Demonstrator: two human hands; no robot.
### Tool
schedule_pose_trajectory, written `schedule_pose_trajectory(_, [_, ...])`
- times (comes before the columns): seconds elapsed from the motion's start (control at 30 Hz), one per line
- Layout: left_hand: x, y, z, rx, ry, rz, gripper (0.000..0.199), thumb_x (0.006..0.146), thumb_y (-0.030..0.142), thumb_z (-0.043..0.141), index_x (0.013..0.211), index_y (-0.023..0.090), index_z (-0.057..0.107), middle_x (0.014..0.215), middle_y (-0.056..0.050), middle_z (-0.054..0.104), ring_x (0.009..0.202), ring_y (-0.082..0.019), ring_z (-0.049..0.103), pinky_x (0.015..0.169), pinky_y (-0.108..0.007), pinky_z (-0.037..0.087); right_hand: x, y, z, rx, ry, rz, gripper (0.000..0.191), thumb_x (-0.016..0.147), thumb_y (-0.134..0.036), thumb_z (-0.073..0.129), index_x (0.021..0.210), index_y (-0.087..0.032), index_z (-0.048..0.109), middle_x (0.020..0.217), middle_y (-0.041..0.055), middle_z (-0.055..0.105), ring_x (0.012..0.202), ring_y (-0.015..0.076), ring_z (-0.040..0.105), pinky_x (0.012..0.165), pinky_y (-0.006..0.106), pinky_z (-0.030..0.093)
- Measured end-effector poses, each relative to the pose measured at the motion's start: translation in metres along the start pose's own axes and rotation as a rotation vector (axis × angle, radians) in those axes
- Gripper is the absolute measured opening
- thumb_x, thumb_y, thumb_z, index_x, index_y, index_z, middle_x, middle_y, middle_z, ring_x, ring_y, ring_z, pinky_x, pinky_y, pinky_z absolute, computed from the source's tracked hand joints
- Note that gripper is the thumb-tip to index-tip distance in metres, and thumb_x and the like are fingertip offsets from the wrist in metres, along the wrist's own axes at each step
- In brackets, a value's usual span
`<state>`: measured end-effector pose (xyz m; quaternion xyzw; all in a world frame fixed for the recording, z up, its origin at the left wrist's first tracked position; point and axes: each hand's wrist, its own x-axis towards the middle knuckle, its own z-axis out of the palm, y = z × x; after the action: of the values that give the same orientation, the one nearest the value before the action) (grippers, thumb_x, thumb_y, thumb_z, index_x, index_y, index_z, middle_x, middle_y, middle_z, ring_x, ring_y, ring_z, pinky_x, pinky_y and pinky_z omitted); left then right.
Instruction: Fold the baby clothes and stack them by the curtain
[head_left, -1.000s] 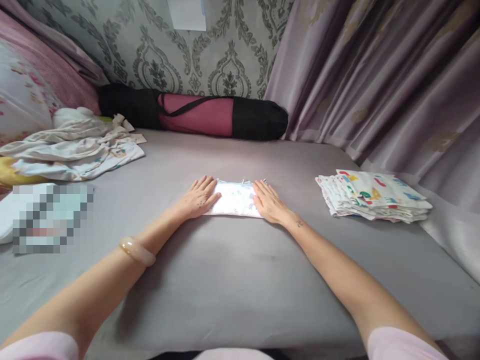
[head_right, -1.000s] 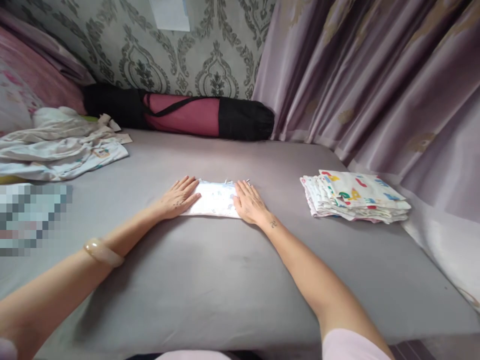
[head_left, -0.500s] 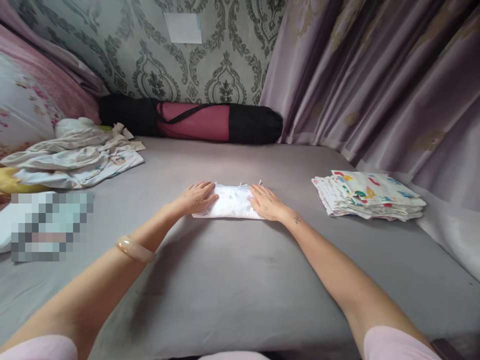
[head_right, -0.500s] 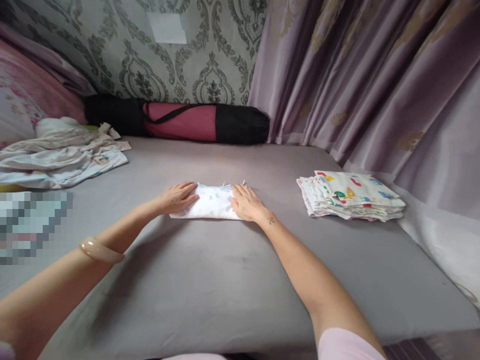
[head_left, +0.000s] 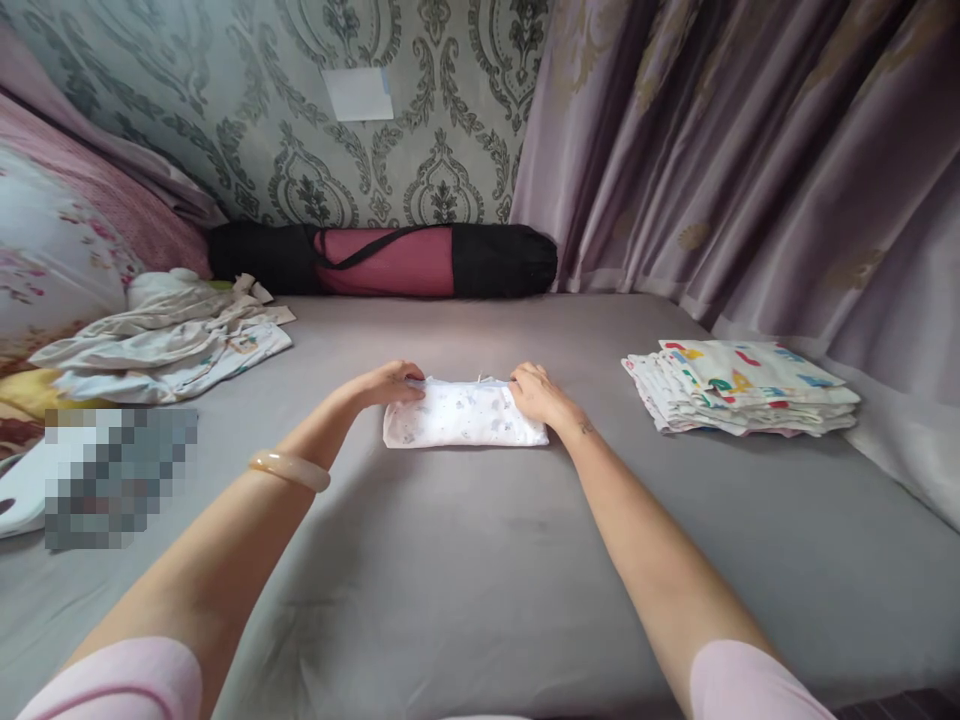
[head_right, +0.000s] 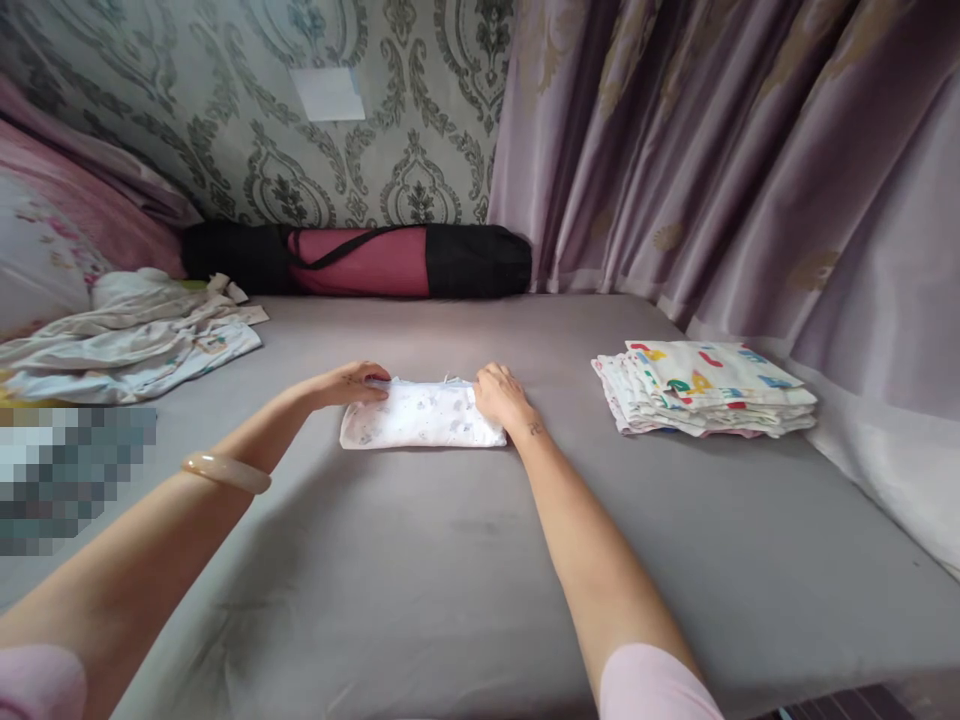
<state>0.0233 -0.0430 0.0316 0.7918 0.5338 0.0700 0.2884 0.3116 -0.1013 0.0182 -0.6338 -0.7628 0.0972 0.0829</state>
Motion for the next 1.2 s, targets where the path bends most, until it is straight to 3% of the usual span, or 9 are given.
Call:
schedule_pose_trajectory(0.27, [0.011, -0.006, -0.004, -0.093, -0.047, -0.107, 0.051, 0.057, 0.048, 0.065, 0.100, 0.021, 0.068, 0.102, -0.007, 0.073, 0.098, -0.027, 0.066, 0.077, -0.028, 0.051, 0.003, 0.003, -0.007, 0.140, -0.034, 0.039, 0.025, 0.094, -0.022, 0.044, 0.111, -0.020, 0.063, 0.124, 0.0112, 0.060, 0.117, 0.0229, 0.056, 0.096, 0.031, 0.043])
schedule_pose_trajectory(0.4, [0.009, -0.001, -0.005, -0.059, -0.046, -0.131, 0.049, 0.056, 0.048, 0.065, 0.096, 0.021, 0.068, 0.098, -0.006, 0.073, 0.096, -0.028, 0.066, 0.075, -0.029, 0.050, 0.005, 0.007, -0.005, 0.206, -0.052, 0.076, 0.030, 0.092, -0.027, 0.049, 0.118, -0.020, 0.062, 0.126, 0.0107, 0.062, 0.117, 0.0236, 0.057, 0.095, 0.031, 0.045])
schedule_pose_trajectory(0.57, [-0.003, 0.006, -0.009, -0.151, -0.015, -0.119, 0.046, 0.059, 0.049, 0.065, 0.095, 0.020, 0.067, 0.093, -0.004, 0.071, 0.090, -0.025, 0.065, 0.071, -0.028, 0.049, 0.006, 0.012, -0.007, 0.190, -0.047, 0.074, 0.038, 0.088, -0.031, 0.053, 0.123, -0.021, 0.065, 0.128, 0.0106, 0.063, 0.120, 0.0250, 0.057, 0.096, 0.030, 0.044])
schedule_pose_trajectory(0.83, [-0.016, 0.003, -0.002, -0.373, 0.122, -0.009, 0.038, 0.062, 0.045, 0.069, 0.089, 0.017, 0.068, 0.079, -0.001, 0.068, 0.078, -0.019, 0.062, 0.066, -0.026, 0.046, 0.012, 0.018, -0.004, 0.241, 0.004, 0.025, 0.028, 0.085, -0.028, 0.056, 0.107, -0.018, 0.071, 0.112, 0.0097, 0.069, 0.103, 0.0215, 0.064, 0.085, 0.025, 0.047])
schedule_pose_trajectory(0.93, [-0.017, 0.007, -0.006, -0.412, 0.199, 0.041, 0.033, 0.063, 0.041, 0.069, 0.084, 0.016, 0.068, 0.073, 0.000, 0.064, 0.070, -0.017, 0.059, 0.061, -0.025, 0.043, 0.016, 0.018, -0.011, 0.328, 0.042, 0.057, 0.024, 0.082, -0.030, 0.059, 0.100, -0.018, 0.070, 0.093, 0.0052, 0.071, 0.083, 0.0189, 0.065, 0.070, 0.025, 0.048])
schedule_pose_trajectory(1.03, [-0.023, 0.017, -0.021, -0.446, 0.339, 0.167, 0.030, 0.067, 0.039, 0.068, 0.085, 0.015, 0.066, 0.073, 0.000, 0.063, 0.068, -0.014, 0.055, 0.060, -0.025, 0.041, 0.014, 0.014, -0.032, 0.434, 0.205, -0.027, 0.024, 0.080, -0.034, 0.061, 0.098, -0.020, 0.069, 0.084, 0.0024, 0.069, 0.069, 0.0167, 0.061, 0.063, 0.026, 0.046])
schedule_pose_trajectory(1.13, [-0.034, 0.028, -0.035, -0.387, 0.614, 0.316, 0.024, 0.076, 0.034, 0.063, 0.089, 0.014, 0.064, 0.080, -0.002, 0.064, 0.074, -0.015, 0.056, 0.068, -0.026, 0.043, 0.005, 0.009, -0.057, 0.550, 0.402, -0.169, 0.029, 0.083, -0.040, 0.061, 0.104, -0.022, 0.068, 0.094, 0.0041, 0.070, 0.074, 0.0173, 0.062, 0.068, 0.029, 0.047])
schedule_pose_trajectory(1.2, [-0.042, 0.031, -0.037, -0.276, 0.737, 0.377, 0.020, 0.081, 0.028, 0.058, 0.095, 0.014, 0.064, 0.089, -0.004, 0.067, 0.084, -0.016, 0.058, 0.078, -0.027, 0.044, -0.002, 0.009, -0.069, 0.547, 0.442, -0.215, 0.029, 0.082, -0.042, 0.061, 0.104, -0.024, 0.070, 0.098, 0.0048, 0.071, 0.079, 0.0186, 0.063, 0.071, 0.031, 0.048])
